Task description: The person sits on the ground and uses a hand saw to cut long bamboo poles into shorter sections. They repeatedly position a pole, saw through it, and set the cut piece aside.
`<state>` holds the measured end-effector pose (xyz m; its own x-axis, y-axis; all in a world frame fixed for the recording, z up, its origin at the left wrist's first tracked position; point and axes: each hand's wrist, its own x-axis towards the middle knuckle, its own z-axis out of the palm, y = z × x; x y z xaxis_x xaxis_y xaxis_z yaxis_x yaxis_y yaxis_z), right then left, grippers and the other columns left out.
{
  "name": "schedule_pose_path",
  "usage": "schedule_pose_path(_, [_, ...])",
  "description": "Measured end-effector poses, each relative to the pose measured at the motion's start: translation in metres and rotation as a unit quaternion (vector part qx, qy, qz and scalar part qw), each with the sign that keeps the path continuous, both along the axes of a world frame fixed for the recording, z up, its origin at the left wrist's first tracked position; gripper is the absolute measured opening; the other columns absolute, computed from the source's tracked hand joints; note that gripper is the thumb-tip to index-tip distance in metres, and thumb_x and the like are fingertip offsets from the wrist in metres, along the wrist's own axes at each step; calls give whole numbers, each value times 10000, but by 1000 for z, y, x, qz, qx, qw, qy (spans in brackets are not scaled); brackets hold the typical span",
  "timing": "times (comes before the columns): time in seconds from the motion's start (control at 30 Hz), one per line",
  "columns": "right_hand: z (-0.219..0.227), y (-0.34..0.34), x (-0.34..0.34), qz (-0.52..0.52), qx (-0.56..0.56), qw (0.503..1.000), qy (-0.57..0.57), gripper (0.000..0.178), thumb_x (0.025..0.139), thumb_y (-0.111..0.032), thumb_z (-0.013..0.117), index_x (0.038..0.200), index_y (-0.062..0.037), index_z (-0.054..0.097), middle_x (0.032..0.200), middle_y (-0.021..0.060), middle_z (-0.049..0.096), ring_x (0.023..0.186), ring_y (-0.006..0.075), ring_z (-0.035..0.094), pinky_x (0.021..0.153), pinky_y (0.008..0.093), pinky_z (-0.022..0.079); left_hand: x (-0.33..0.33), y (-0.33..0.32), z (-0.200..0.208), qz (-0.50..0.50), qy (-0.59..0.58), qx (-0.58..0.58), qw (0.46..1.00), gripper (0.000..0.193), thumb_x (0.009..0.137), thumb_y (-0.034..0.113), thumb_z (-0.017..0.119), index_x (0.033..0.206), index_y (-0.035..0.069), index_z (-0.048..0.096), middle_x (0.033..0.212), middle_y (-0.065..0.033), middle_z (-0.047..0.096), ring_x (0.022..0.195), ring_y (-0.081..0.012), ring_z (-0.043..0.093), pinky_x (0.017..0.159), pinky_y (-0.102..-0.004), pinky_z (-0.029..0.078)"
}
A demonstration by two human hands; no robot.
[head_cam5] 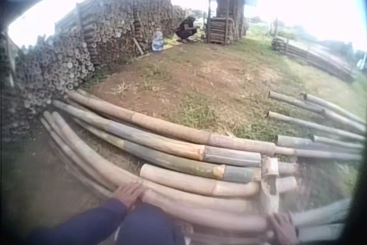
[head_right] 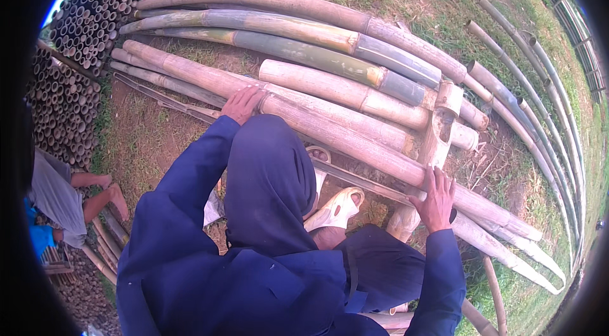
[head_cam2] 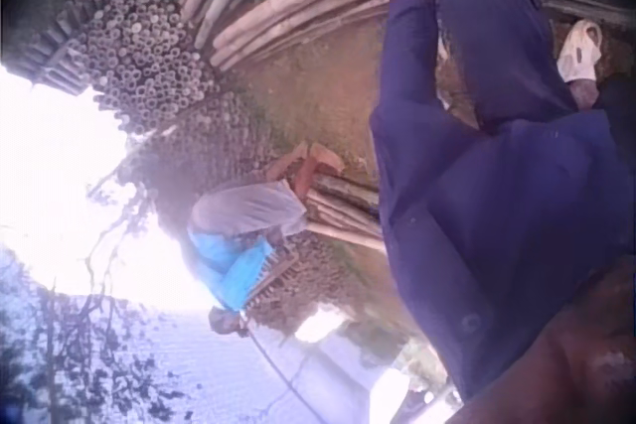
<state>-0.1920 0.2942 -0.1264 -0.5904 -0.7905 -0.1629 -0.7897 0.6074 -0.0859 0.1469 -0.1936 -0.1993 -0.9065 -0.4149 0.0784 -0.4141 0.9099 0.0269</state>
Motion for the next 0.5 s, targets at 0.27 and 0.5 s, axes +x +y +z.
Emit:
schedule_pose_path(0.27, [-12,-7,-40,4,11,1000,20,980,682,-204,920,1534,-143,439,1428,140,542,1364,346,494,1234,562,273,-68,-4,18,-6,-65,20,998,823,709,388,865,1412,133,523,1431,-120,541,1408,-272,464,1216,-446,300])
schedule_pose_path(0.5, [18,-12,-50,50,22,998,-16,927,648,-220,937,1456,-89,503,1309,133,601,1298,341,540,1210,544,317,-89,-23,30,-73,-198,52,976,881,583,369,952,1319,110,543,1277,-113,582,1260,-310,527,1144,-418,381])
